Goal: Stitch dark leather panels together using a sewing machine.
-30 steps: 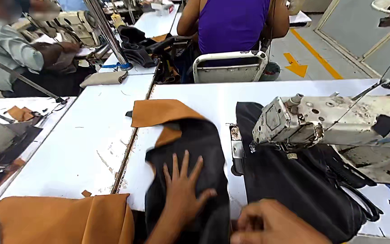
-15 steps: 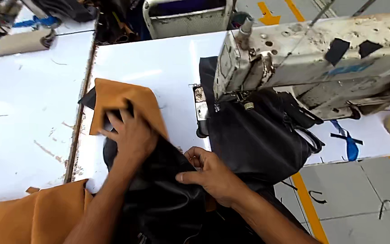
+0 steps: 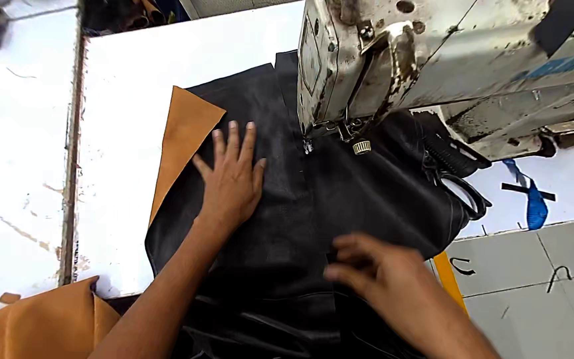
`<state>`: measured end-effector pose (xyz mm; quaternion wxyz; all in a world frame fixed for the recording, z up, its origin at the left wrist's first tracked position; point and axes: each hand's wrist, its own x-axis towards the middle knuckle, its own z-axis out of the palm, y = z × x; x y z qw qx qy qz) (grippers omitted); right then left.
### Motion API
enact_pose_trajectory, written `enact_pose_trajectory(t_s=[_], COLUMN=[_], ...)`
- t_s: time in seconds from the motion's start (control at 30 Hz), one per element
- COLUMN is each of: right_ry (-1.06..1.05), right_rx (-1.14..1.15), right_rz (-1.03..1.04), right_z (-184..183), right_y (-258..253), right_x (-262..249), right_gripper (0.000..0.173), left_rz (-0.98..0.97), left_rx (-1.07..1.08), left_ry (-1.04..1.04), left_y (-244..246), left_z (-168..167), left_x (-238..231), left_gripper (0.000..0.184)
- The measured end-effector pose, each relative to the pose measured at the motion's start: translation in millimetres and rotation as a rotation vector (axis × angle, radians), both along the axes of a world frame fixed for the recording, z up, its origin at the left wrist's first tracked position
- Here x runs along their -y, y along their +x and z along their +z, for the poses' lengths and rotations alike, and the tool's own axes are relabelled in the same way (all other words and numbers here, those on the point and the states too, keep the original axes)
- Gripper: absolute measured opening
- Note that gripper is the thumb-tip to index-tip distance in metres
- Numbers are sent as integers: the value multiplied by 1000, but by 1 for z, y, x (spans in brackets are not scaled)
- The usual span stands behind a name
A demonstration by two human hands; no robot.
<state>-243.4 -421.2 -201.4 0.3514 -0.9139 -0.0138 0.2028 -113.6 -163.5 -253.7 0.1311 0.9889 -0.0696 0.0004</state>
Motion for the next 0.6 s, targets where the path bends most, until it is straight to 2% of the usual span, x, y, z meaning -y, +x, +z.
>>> enact_pose_trajectory(t_s=[0.07,0.13,0.2,0.27,0.4,0.6], right_ry=[-117,-166,-282,-428,-477,-461], right_rx=[357,587,579,550,551,502], right_rz=[-82,-98,38,150,208,259], right_z=[-3,-32,-66,-80,-81,-75], right_y=[44,90,112,101,78,93], right_x=[-5,-16,-21,-18,5,9], right_gripper=[30,35,55,64,68,69], left_rz=[-135,-209,-217,-237,-301,-216], left_rx=[47,48,58,31,57,41], left_ry=[-73,-20,99,142,131,137], left_y=[-7,-13,-18,-28,-47,-21], left_z=[-2,-10,-21,-20,-20,-22], left_x=[19,37,45,46,47,41], left_gripper=[72,85,95,102,115,121])
